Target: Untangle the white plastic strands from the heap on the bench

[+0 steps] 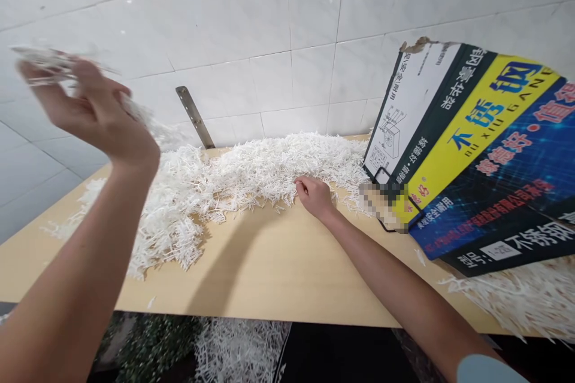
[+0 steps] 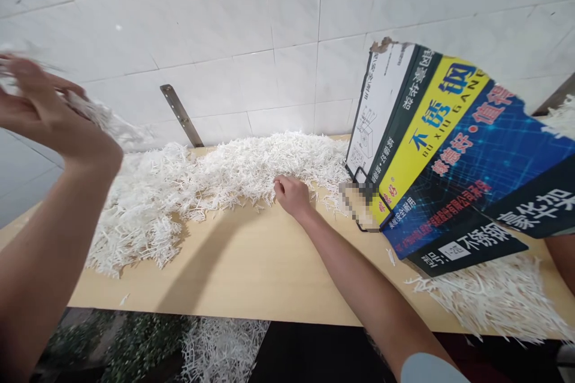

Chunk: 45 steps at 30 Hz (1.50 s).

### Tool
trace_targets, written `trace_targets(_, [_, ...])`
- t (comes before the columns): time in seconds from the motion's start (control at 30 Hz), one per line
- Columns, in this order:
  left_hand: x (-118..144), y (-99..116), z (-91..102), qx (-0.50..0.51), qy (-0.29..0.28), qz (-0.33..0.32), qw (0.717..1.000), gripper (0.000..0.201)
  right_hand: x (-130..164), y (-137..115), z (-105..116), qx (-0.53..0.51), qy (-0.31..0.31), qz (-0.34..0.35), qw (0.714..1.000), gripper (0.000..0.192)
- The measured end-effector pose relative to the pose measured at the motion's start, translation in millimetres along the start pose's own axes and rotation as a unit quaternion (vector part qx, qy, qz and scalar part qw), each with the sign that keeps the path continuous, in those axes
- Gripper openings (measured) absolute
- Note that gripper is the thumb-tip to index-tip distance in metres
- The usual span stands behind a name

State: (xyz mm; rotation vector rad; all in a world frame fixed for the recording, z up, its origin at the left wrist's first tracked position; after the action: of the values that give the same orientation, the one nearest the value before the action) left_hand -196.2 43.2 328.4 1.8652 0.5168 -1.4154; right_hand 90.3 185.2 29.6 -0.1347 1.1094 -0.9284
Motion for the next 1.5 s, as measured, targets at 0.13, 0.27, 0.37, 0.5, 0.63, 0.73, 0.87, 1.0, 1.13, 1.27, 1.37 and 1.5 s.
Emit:
trace_targets(0.13, [84, 91, -30.9, 0.02, -0.049, -0.201, 0.978, 0.026, 2, -6, 13, -0.132, 0.022, -0.02, 0.991, 0.031])
trace_targets(0.27, [238, 140, -102.1, -0.034, -0.419, -0.301, 0.856, 0.019, 8, -20, 9, -0.31, -0.056, -0.097, 0.944, 0.044])
trace_targets(0.37, [317, 149, -114.8, -0.024, -0.524, -0.273, 0.806, 0.016, 30, -49, -21, -0.441, -0.262, -0.159, 0.844, 0.051])
trace_targets(0.5, [359, 151, -112.2, 0.038, -0.597, -0.155, 0.786, 0.019, 55, -67, -42, -0.435, -0.401, -0.17, 0.788, 0.036])
trace_targets(0.63, [352, 159, -91.7, 0.034, -0.589, -0.087, 0.803, 0.044, 58, -59, -44, -0.435, -0.381, -0.163, 0.8, 0.028])
trace_targets(0.73, [336, 154, -58.6, -0.039, -0.509, -0.056, 0.858, 0.072, 58, -51, -33, -0.366, -0.338, -0.128, 0.858, 0.02])
trace_targets(0.87, [338, 95, 0.5, -0.137, -0.405, 0.157, 0.89, 0.071, 63, -57, -17, -0.257, -0.316, -0.033, 0.912, 0.014])
trace_targets(1.0, [358, 39, 32.2, -0.153, -0.386, 0.305, 0.857, 0.037, 65, -60, -8, -0.239, -0.303, -0.019, 0.922, 0.017])
trace_targets(1.13, [343, 6, 27.9, -0.127, -0.327, 0.4, 0.847, 0.03, 72, -73, 5, -0.271, -0.35, 0.025, 0.896, 0.022])
trace_targets(1.27, [305, -18, -23.2, -0.031, -0.243, 0.451, 0.858, 0.037, 72, -76, 16, -0.322, -0.383, -0.02, 0.865, 0.018])
trace_targets(1.37, [298, -24, -98.4, 0.073, -0.359, 0.419, 0.831, 0.042, 48, -44, 32, -0.31, -0.183, -0.131, 0.924, 0.021])
trace_targets(1.5, [297, -39, -146.1, 0.064, -0.338, 0.355, 0.869, 0.04, 44, -11, 31, -0.291, -0.087, -0.212, 0.929, 0.033])
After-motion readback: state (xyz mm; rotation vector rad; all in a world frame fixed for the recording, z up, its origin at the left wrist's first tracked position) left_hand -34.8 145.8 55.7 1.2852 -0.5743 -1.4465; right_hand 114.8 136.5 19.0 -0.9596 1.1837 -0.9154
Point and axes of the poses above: each hand's wrist, its own x-axis away from the middle knuckle, its own z-axis out of the back of the hand, y = z × x, the point moved 9 cm from there along -x, towards the middle knuckle, and after that the axes turned 9 degrees about y, right-handed, at the moved point
